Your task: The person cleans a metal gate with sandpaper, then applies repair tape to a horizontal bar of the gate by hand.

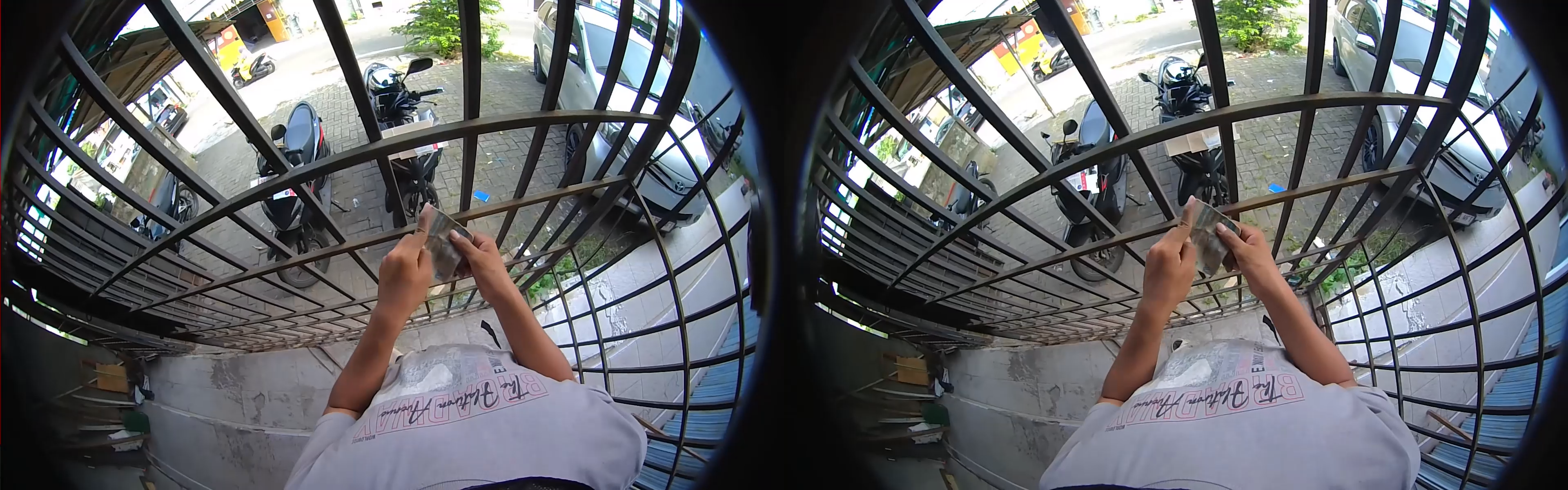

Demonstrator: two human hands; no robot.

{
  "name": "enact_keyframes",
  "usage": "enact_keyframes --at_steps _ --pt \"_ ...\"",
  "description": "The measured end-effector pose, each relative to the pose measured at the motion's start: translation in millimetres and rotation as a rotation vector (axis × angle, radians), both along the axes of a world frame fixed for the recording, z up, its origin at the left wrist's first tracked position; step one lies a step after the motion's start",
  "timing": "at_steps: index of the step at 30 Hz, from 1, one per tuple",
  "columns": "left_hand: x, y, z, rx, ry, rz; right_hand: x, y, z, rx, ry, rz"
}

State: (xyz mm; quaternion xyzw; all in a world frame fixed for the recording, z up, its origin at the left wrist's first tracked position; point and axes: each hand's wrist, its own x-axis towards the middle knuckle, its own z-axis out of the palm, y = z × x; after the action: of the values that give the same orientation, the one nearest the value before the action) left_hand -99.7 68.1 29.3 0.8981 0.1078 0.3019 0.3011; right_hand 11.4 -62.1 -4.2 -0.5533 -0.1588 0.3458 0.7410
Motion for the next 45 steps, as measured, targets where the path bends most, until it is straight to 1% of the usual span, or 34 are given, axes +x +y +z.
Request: enact_keyframes --at_steps 1,2,4,6,8,9,11,12,14,15,16,18,19,20,22,24,25,26,28,30,31,32,33,34,35,36,38,40,42,44,45 --pt "-2.9 -1.7 4.3 -0.015 -0.064 -0.006 -4.0 3.0 4.8 0.052 0.049 -0.028" --pt "-5.3 -3.6 7.4 -0.018 -0.059 0.004 -4.9 6.8 1.8 0.047 0.053 -0.018" --pt "-7.1 -7.1 9.8 0.028 0.003 -0.011 -5.1 12.3 -5.7 0.064 0.142 -0.125" --pt "-2.9 -5.0 3.6 0.033 0.015 -0.01 -7.0 10.7 -4.7 0.058 0.135 -0.131" --pt "0.6 -4.4 2.4 0.094 0.199 0.012 -8.5 8.7 0.2 0.081 0.176 -0.145" --pt "3.0 -4.3 2.5 0.095 0.194 0.015 -7.1 8.4 -1.9 0.082 0.171 -0.142" --pt "7.8 -4.8 3.5 0.112 0.299 -0.002 -5.1 7.3 -5.6 0.053 0.162 -0.171" --pt "10.9 -6.2 5.1 0.112 0.295 0.007 -4.9 5.1 -5.4 0.055 0.158 -0.162" --pt "16.5 -11.3 8.1 0.004 0.339 -0.06 -10.2 1.6 10.7 0.07 0.143 -0.24" --pt "17.2 -13.6 3.5 0.014 0.3 -0.044 -13.2 4.7 19.5 0.055 0.177 -0.301" --pt "13.3 -10.0 1.1 0.017 0.297 -0.033 -11.7 5.2 16.6 0.059 0.175 -0.29" --pt "6.6 -0.9 -4.9 0.003 0.21 0.005 -6.2 2.3 1.2 -0.028 0.011 -0.074" --pt "4.0 3.4 -7.5 -0.023 0.155 0.025 -10.2 8.4 -3.1 -0.027 0.031 -0.01" --pt "5.3 2.8 -9.6 -0.021 0.152 0.032 -13.3 11.2 -4.9 -0.056 0.052 0.018" --pt "14.1 -9.0 -11.6 -0.192 0.146 -0.017 -19.1 14.2 -1.8 -0.042 0.14 -0.137" --pt "30.7 -26.2 -19.0 -0.14 0.142 -0.045 -4.7 -1.1 -2.4 0.008 0.132 -0.216" --pt "29.5 -25.0 -16.5 -0.124 0.179 -0.043 -4.4 -0.9 10.3 0.015 0.134 -0.309" --pt "27.3 -24.2 -14.0 -0.112 0.215 -0.041 -6.4 -0.1 21.7 0.001 0.136 -0.339" --pt "14.0 -6.3 -22.5 -0.137 0.162 -0.017 0.5 -5.3 7.6 -0.081 -0.032 -0.091" --pt "11.7 1.9 -28.8 -0.142 0.105 0.004 -11.9 8.0 -0.9 -0.089 -0.026 0.069" --pt "15.5 -5.3 -33.5 -0.177 0.07 -0.007 -14.3 8.5 -0.3 -0.064 0.08 0.07" --pt "18.8 -10.3 -29.5 -0.212 0.034 -0.016 -11.9 6.6 -4.8 -0.081 0.089 -0.038" --pt "22.0 -14.0 -24.6 -0.224 0.042 -0.069 -5.2 0.1 -8.2 -0.089 0.046 -0.057" --pt "29.8 -16.1 -38.5 -0.166 0.054 -0.061 3.5 -6.5 -11.1 -0.094 0.001 -0.077" --pt "26.5 -14.5 -33.5 -0.127 0.083 -0.048 8.1 -12.7 -8.6 -0.09 0.02 -0.09" --pt "22.6 -13.8 -28.5 -0.092 0.115 -0.037 8.1 -13.8 -5.6 -0.097 -0.009 -0.096" --pt "4.2 -0.5 -24.9 -0.086 0.101 0.02 3.6 -6.6 -7.0 -0.12 -0.05 0.026" --pt "2.2 0.1 -22.4 -0.076 0.082 0.067 -11.2 6.9 -15.0 -0.068 -0.036 0.118" --pt "6.7 -8.1 -21.6 -0.152 0.091 0.051 -22.2 10.4 -12.4 -0.014 0.091 0.042" --pt "24.9 -13.2 -32.3 -0.067 0.076 -0.019 -3.8 0.4 -21.1 -0.055 0.044 -0.052" --pt "29.4 -18.2 -34.0 -0.034 0.078 -0.004 12.4 -11.2 -31.0 -0.04 0.002 -0.037"
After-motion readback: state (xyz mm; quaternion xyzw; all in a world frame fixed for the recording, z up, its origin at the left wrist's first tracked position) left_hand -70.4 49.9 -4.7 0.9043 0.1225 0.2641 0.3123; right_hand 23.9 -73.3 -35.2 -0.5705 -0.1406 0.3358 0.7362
